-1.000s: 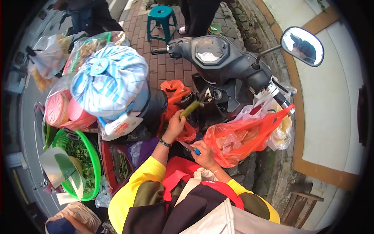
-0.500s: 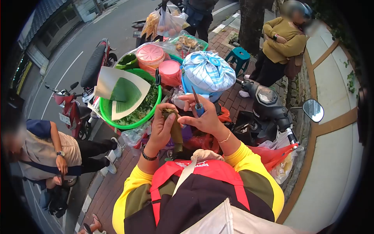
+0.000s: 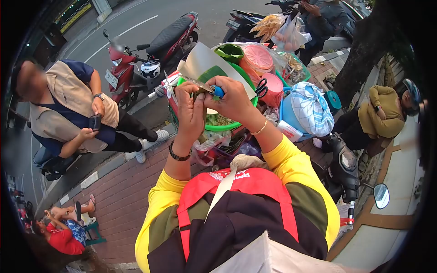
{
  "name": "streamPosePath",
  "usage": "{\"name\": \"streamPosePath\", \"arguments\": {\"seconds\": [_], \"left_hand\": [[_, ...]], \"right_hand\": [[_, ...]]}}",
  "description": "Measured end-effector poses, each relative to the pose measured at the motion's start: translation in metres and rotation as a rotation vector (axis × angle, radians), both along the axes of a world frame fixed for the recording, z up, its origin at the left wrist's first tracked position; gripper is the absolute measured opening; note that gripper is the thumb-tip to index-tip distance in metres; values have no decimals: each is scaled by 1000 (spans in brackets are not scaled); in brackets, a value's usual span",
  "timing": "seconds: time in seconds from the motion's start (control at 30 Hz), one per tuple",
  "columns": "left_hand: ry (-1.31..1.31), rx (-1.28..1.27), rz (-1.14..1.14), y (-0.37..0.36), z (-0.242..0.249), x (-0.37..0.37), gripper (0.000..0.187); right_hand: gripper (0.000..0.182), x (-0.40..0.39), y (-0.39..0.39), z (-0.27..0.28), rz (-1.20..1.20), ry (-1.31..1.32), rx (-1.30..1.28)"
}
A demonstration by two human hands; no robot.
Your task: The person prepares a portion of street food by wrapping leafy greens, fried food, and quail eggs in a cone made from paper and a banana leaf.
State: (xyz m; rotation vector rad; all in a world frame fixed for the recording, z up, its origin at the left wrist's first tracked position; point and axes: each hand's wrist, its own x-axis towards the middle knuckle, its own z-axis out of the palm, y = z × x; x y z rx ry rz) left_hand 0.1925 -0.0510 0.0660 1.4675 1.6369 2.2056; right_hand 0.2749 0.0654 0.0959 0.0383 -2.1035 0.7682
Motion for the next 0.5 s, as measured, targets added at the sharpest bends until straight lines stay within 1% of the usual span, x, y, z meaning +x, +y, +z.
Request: {"name": "streamPosePath", "arguments": {"seconds": [0.03, 0.1, 0.13, 0.17, 0.23, 0.27, 0.3, 0.37, 0.4, 0.43, 0.47, 0.5], "left_hand": [[-6, -4, 13, -1, -4, -10, 8], [-153, -48, -32, 3, -13, -30, 10], [-288, 15, -161, 6, -14, -35, 12], [-285, 26, -152, 7, -14, -37, 12], [-505, 131, -347, 8, -5, -37, 14], [-406, 96, -279, 12, -16, -47, 16], [-407, 103, -269, 15, -18, -50, 16], [-463, 254, -335, 23, -22, -51, 27], [-502, 311, -386, 25, -14, -45, 29], [-502, 317, -378, 31, -11, -43, 29], [-610, 394, -347, 37, -9, -41, 28], [-717, 469, -316, 42, -8, -39, 27]], "right_hand": [[27, -10, -2, -3, 13, -6, -4], [24, -28, -3, -2, -63, -20, -12], [23, -35, -4, -3, -59, -7, -12], [23, -41, -6, -4, -49, -5, -3], [22, -50, -9, -4, -55, 96, -28], [27, -51, -10, -2, -28, 23, -113], [27, -55, -7, -4, -18, 21, -109], [19, -62, 1, -12, -48, 77, -109], [19, -66, 8, -16, -38, 73, -106], [15, -70, 18, -19, 76, 14, -506], [11, -72, 26, -21, 188, -52, -908], [11, -73, 31, -19, 192, -59, -910]]}}
